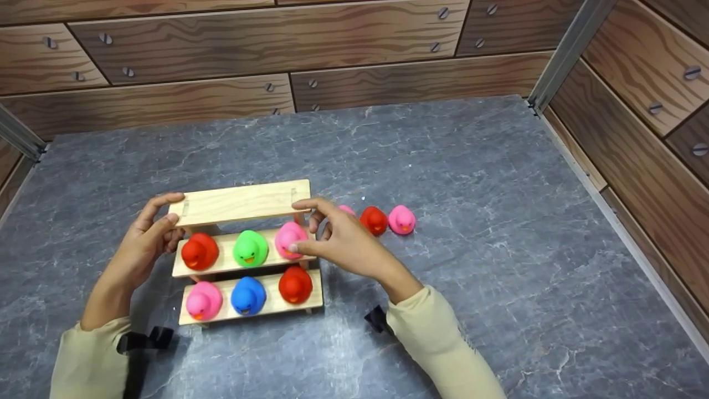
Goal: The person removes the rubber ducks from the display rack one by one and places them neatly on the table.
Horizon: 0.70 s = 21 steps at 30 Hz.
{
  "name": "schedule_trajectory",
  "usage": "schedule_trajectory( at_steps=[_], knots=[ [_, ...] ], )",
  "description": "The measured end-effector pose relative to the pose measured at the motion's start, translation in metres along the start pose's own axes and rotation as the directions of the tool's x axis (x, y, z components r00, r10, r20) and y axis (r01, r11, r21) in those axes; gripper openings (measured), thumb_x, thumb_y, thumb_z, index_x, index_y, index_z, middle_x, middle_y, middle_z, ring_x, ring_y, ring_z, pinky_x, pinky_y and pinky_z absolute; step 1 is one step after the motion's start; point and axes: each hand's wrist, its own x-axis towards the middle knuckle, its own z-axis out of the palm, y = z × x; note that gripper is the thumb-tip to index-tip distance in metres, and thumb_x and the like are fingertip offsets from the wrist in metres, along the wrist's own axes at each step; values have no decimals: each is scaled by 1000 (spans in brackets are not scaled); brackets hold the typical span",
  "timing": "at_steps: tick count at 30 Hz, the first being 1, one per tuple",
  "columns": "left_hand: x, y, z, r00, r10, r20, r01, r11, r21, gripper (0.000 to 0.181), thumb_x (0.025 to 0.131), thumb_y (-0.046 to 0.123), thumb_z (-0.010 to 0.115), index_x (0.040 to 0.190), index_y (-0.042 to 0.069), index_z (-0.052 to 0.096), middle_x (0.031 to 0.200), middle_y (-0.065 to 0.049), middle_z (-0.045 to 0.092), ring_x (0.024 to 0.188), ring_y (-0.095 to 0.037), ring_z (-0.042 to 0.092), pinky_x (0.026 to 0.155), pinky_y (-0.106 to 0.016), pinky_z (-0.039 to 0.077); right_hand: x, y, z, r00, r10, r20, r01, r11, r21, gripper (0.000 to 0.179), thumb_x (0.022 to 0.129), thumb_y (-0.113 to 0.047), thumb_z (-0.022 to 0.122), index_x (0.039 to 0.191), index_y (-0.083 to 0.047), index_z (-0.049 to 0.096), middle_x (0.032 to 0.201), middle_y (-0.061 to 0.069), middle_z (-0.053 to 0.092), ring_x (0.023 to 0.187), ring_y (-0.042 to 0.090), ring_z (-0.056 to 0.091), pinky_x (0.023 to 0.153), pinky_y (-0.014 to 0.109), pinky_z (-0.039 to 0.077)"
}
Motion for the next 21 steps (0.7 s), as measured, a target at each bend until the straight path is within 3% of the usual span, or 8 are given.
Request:
schedule_trajectory(
  at_steps=[12, 21],
  knots=[
    [-1, -2, -1, 1000, -3, 4, 3, 1000, -7, 31, 97, 7, 52, 126, 21, 54, 70, -2, 50, 55, -8, 39, 53, -18, 30, 2, 0, 11, 998, 25, 53, -20, 995, -96, 61, 81, -20, 78, 135, -10, 53, 95, 7, 51, 71, 15, 46, 63, 19, 40],
    [-1, 1, 0, 1000, 12, 13, -12, 1000, -5, 31, 97, 7, 53, 128, 12, 53, 70, -3, 49, 55, -9, 39, 51, -18, 30, 3, 5, 17, 996, 58, 62, -52, 995, -85, 59, 80, -20, 79, 133, -12, 54, 94, 5, 50, 75, 19, 46, 65, 21, 40]
  ],
)
